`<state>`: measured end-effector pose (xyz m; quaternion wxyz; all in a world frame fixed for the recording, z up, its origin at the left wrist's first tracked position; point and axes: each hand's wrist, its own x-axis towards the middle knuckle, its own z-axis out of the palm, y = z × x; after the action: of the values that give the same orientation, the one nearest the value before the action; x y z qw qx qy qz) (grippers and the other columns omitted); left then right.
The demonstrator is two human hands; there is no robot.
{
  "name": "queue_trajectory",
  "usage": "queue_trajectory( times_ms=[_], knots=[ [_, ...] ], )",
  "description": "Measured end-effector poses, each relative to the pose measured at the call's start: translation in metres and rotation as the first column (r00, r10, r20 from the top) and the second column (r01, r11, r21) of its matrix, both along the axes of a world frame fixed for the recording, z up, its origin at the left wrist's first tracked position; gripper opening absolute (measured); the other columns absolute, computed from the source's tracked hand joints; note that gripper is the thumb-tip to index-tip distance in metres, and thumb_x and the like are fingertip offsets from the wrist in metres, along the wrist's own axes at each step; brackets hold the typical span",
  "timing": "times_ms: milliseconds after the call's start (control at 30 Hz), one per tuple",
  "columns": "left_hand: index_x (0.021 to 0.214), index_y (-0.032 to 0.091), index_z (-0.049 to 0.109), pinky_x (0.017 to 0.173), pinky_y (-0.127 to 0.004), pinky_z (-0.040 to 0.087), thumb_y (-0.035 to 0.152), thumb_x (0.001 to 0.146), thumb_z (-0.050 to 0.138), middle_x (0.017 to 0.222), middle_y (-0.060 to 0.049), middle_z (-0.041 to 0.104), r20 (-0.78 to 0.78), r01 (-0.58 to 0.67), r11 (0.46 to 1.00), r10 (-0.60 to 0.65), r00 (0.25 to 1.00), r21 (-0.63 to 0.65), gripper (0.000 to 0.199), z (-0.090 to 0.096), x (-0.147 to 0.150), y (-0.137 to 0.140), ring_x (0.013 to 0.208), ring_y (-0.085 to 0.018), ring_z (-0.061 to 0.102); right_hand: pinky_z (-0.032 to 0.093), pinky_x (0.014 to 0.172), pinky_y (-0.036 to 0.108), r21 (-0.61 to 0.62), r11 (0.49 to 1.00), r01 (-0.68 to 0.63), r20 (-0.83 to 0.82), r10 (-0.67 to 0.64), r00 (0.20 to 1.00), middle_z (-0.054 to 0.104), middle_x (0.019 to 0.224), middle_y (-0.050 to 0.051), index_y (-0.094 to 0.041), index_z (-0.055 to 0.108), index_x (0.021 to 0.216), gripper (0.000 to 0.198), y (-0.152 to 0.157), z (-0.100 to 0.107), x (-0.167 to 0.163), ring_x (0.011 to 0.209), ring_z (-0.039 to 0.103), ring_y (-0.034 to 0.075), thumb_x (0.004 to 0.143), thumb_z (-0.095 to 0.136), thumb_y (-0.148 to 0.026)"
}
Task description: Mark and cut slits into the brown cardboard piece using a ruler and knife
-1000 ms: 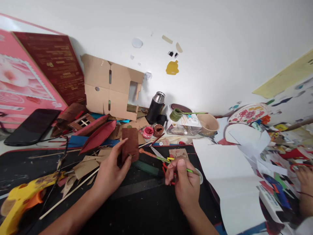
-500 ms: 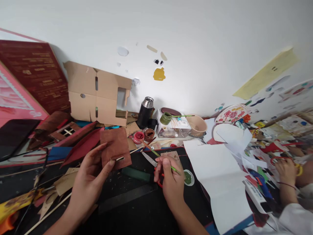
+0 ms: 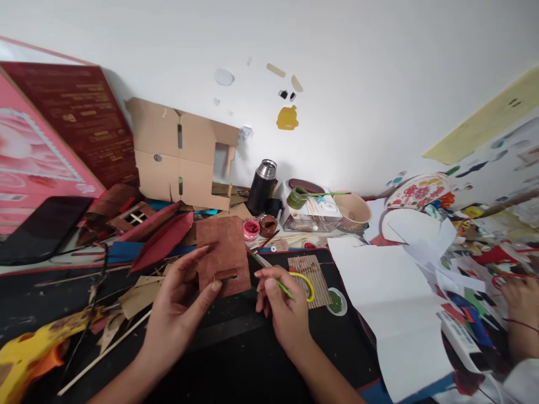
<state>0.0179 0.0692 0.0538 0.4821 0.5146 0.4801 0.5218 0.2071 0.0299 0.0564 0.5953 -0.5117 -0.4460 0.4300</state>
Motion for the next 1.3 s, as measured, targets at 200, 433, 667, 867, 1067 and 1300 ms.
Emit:
queue_trajectory(
  times_ms=[200,433,667,867,1067,1300],
  knots=[
    [0.135,0.029,0.059,0.092,-0.041,0.067,0.048,0.086,0.08,0.15,-0.012,0.065,-0.007,0.018,0.999,-0.018,1.0,0.027,0.057,0.0,0.001,-0.002,0.116,-0.03,0.076,0.039,0.044,0.021,-0.053,0.998,-0.042,0.028,0.044,0.999,0.064,0.076,-0.001,-0.02,0.071,0.096,0.036,0.003,-0.002,-0.011,0.049,0.057,0.009,0.095,0.071,-0.057],
    [0.14,0.03,0.057,0.1,-0.046,0.064,0.048,0.086,0.079,0.152,-0.013,0.062,-0.021,0.056,0.998,-0.056,0.998,0.017,0.061,-0.002,0.0,-0.002,0.129,-0.033,0.069,0.038,0.044,0.021,-0.081,0.995,-0.051,0.032,0.053,0.998,0.058,0.06,-0.004,-0.02,0.068,0.089,0.037,0.006,0.002,-0.011,0.047,0.054,0.011,0.097,0.068,-0.057],
    [0.161,0.037,0.035,0.085,-0.044,0.067,0.054,0.093,0.068,0.136,-0.011,0.065,0.15,0.056,0.997,-0.062,0.987,0.044,0.078,-0.002,-0.004,0.001,0.111,-0.029,0.071,0.037,0.04,0.02,-0.117,0.993,-0.016,-0.002,0.016,1.0,0.057,0.053,-0.005,-0.02,0.065,0.086,0.044,0.007,0.008,0.002,0.042,0.052,0.011,0.094,0.068,-0.063],
    [0.149,0.03,0.056,0.099,-0.05,0.062,0.061,0.087,0.074,0.137,-0.013,0.07,0.163,0.177,0.98,-0.16,0.973,-0.095,0.071,-0.008,-0.012,0.009,0.125,-0.035,0.068,0.038,0.041,0.019,-0.156,0.986,-0.064,-0.005,0.064,0.998,0.057,0.053,-0.005,-0.02,0.065,0.083,0.044,0.005,0.01,0.008,0.042,0.052,0.01,0.092,0.071,-0.063],
    [0.141,0.026,0.067,0.096,-0.056,0.063,0.07,0.071,0.085,0.128,-0.017,0.077,0.325,0.363,0.91,-0.288,0.901,-0.2,0.084,-0.003,-0.014,0.014,0.119,-0.043,0.072,0.037,0.041,0.019,-0.181,0.975,-0.126,-0.018,0.124,0.992,0.057,0.055,-0.005,-0.02,0.065,0.081,0.045,0.002,0.01,0.007,0.044,0.054,0.01,0.092,0.071,-0.063],
    [0.132,0.027,0.074,0.089,-0.058,0.065,0.073,0.059,0.09,0.113,-0.015,0.081,0.222,0.416,0.886,-0.372,0.901,-0.205,0.088,-0.004,-0.03,0.014,0.105,-0.042,0.077,0.035,0.041,0.019,-0.208,0.96,-0.186,-0.054,0.178,0.983,0.055,0.052,-0.006,-0.02,0.064,0.083,0.047,0.002,0.006,0.005,0.042,0.051,0.01,0.092,0.07,-0.066]
  ],
)
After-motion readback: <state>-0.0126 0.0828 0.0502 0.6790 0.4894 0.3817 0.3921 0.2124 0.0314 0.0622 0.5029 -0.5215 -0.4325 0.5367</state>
